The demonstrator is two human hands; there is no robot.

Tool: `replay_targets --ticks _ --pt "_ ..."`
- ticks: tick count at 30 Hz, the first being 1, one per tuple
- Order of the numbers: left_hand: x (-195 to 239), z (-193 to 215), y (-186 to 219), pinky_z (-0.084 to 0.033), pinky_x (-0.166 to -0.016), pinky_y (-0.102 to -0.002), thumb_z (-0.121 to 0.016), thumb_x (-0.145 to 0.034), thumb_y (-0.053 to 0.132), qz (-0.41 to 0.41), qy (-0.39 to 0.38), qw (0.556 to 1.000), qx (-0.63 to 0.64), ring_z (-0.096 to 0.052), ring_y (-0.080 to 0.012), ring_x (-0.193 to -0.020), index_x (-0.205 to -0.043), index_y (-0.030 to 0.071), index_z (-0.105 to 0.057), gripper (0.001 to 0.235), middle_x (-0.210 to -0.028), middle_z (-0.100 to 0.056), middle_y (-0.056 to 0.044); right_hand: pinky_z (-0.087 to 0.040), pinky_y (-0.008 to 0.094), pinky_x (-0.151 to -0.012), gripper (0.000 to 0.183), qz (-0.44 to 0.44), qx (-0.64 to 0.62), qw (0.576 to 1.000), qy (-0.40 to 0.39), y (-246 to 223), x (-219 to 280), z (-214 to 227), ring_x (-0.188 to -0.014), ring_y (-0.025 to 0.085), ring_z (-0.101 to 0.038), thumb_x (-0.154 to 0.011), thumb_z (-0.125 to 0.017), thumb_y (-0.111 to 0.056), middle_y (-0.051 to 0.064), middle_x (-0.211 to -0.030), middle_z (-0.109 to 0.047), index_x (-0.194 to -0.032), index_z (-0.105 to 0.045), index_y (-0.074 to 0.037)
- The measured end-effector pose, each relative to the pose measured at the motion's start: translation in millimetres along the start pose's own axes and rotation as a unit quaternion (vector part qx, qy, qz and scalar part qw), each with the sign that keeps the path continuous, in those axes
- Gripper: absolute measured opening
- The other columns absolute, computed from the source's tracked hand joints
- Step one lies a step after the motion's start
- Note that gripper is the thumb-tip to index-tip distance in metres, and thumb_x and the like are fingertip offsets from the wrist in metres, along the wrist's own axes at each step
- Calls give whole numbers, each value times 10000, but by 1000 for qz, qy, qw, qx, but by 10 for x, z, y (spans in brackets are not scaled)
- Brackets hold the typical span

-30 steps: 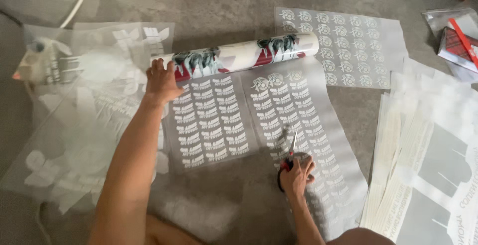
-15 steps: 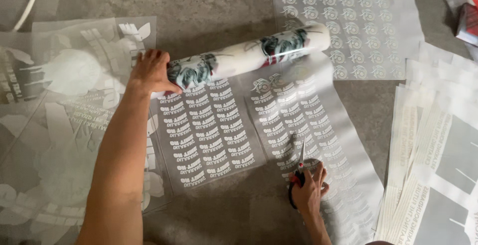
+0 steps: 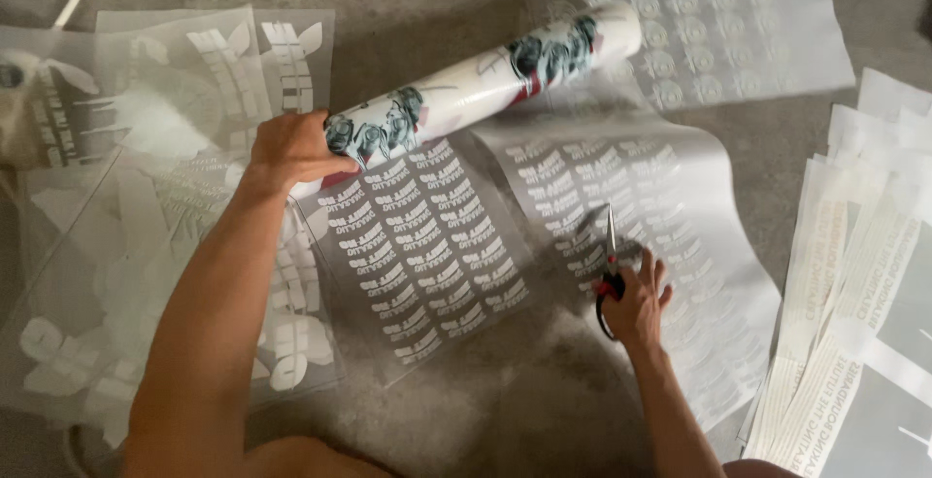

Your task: The person sits on the floor and uses scissors to cut individual sticker designs from a large roll of transparent vinyl. They unroll sections of the material, cut out specific shapes, and place the finished pieces to the side.

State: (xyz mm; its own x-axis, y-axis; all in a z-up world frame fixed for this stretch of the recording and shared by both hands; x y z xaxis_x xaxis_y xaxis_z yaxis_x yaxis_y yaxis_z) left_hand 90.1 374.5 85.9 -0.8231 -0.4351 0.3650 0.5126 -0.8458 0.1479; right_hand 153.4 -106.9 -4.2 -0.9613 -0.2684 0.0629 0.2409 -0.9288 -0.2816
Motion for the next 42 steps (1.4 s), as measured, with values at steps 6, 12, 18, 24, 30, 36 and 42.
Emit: replay_targets --ticks 6,12,18,24,30,36,42 --pt "692 193 15 -460 -841 -441 -706 -557 507 98 -59 986 125 -568 -361 -1044 -1073 76 -583 683 -1057 -617 -228 -297 625 -935 322 -22 24 999 -7 168 -59 -159 -1288 295 -284 -654 -675 -194 88 -1328 -370 -948 -592 -92" --pt "1349 58 199 -439 -892 -433 -714 -553 460 196 -69 945 252 -536 -331 -1092 -1093 77 -592 672 -1097 -600 -208 -301 606 -937 316 3 2 1000 27 79 -42 -17 -1283 305 -290 -697 -678 -220 122 -1321 -385 -958 -588 -67" --pt "1602 -578 509 -415 -929 -367 -695 -581 531 258 -57 879 396 -515 -275 -1133 -1167 62 -562 763 -1170 -578 -156 -364 529 -936 329 41 -52 998 9 -70 345 158 -1250 288 -381 -732 -659 -362 116 -1350 -401 -908 -577 -96" --pt "1927 -737 1149 -436 -910 -363 -745 -545 527 259 -34 854 449 -519 -283 -1125 -1151 15 -570 813 -1159 -578 -175 -358 518 -948 301 88 -100 990 -53 16 795 20 -1247 320 -394 -684 -690 -293 91 -1374 -402 -858 -577 -75" --pt "1973 -1528 1468 -411 -928 -371 -759 -526 525 268 -1 808 525 -518 -322 -1126 -1180 -28 -556 881 -1164 -560 -229 -330 549 -969 310 13 57 994 -91 614 826 -102 -1311 197 -258 -673 -648 -299 -65 -1424 -330 -947 -621 -157" --pt "2352 -1687 1732 -381 -958 -461 -780 -556 493 266 214 845 412 -499 -430 -1079 -1175 -69 -460 895 -1106 -490 -292 -427 444 -921 344 5 -23 1000 -19 834 832 -266 -1226 165 -423 -665 -613 -314 -50 -1282 -496 -988 -600 -197" --pt "2624 -1688 1348 -379 -902 -519 -623 -772 481 227 277 869 341 -499 -444 -1061 -1242 -43 -421 732 -1120 -497 -292 -390 466 -945 523 63 -36 995 -71 421 1145 -114 -1296 196 -322 -679 -593 -223 18 -1353 -422 -1183 -484 -134"
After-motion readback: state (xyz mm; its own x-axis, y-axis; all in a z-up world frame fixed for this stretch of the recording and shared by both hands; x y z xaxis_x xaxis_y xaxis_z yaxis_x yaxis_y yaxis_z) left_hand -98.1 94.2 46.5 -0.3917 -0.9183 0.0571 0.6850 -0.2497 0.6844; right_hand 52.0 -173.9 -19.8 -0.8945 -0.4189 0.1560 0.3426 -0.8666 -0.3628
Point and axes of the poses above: each hand's wrist, its own x-axis away from the middle knuckle, its own z-axis out of the back of the hand, y = z × x, the point moved 4 cm from there along -x, towards the middle knuckle
